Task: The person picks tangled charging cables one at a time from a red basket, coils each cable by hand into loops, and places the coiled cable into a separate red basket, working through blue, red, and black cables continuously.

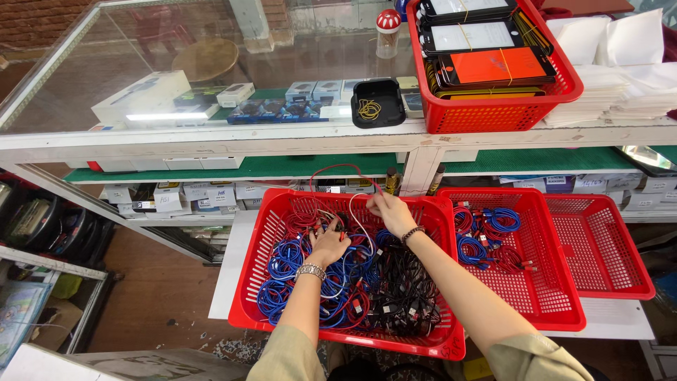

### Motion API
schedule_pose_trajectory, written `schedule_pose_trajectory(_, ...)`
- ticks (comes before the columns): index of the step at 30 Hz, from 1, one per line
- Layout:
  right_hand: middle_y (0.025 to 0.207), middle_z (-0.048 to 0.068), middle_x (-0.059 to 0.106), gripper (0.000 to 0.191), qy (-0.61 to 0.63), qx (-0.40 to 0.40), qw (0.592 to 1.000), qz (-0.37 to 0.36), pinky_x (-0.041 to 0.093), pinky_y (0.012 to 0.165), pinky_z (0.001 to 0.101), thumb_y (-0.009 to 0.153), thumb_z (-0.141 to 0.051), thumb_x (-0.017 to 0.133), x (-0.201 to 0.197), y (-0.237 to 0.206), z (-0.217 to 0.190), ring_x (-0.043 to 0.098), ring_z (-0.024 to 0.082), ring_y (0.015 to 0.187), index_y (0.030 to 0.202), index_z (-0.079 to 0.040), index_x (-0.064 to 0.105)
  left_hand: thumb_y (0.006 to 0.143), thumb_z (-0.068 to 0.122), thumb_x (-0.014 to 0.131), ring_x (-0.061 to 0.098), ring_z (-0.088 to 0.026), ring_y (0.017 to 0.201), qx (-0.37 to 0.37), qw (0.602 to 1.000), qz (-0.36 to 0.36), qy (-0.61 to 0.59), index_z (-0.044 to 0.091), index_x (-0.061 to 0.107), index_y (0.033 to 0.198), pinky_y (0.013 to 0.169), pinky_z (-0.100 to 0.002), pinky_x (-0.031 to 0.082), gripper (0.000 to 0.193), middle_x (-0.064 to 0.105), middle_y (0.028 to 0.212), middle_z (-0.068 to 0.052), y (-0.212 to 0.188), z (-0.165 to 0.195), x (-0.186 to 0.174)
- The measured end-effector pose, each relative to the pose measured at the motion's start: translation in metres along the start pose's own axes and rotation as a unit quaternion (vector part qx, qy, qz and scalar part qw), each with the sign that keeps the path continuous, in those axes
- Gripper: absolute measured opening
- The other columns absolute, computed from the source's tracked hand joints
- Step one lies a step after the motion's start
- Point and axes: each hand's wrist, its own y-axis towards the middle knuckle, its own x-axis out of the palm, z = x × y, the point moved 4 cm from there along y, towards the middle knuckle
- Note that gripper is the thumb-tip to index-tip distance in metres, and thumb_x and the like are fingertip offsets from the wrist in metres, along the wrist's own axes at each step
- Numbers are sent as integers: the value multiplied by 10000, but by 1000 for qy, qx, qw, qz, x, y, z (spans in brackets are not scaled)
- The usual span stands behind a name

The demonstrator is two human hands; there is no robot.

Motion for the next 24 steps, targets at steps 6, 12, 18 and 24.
schedule_pose_trajectory(6,948,219,698,372,154,98,980,-82,638,871,424,1060,-249,487,30,-12,4,753,327,943,842,41,569,928,457,535,-50,-417,1575,-2,1000,5,1,125,778,1030,1245,-606,-76,424,112,1732,17,4,-11,1)
schedule_pose_trajectory(12,976,170,772,367,258,93,960,-48,645,871,359,1059,-254,421,28,-10,4,771,273,973,840,7,558,878,423,562,-46,-469,1518,1,998,65,-21,209,735,1174,1177,-640,-94,404,174,1663,1,-3,-14,-2)
schedule_pose_trajectory(18,939,230,705,407,152,41,987,-33,666,791,396,1088,-295,444,28,-7,8,777,302,937,855,26,538,943,305,577,559,-379,1214,40,973,226,-33,180,697,1250,1054,-549,378,353,690,1194,-127,-3,3,4)
schedule_pose_trajectory(24,897,325,735,446,277,17,960,-36,634,773,440,1077,-323,379,23,-27,-19,795,368,903,754,-23,445,963,311,649,724,-365,809,145,951,239,-131,41,766,993,726,-447,554,296,742,867,-210,-14,15,-4)
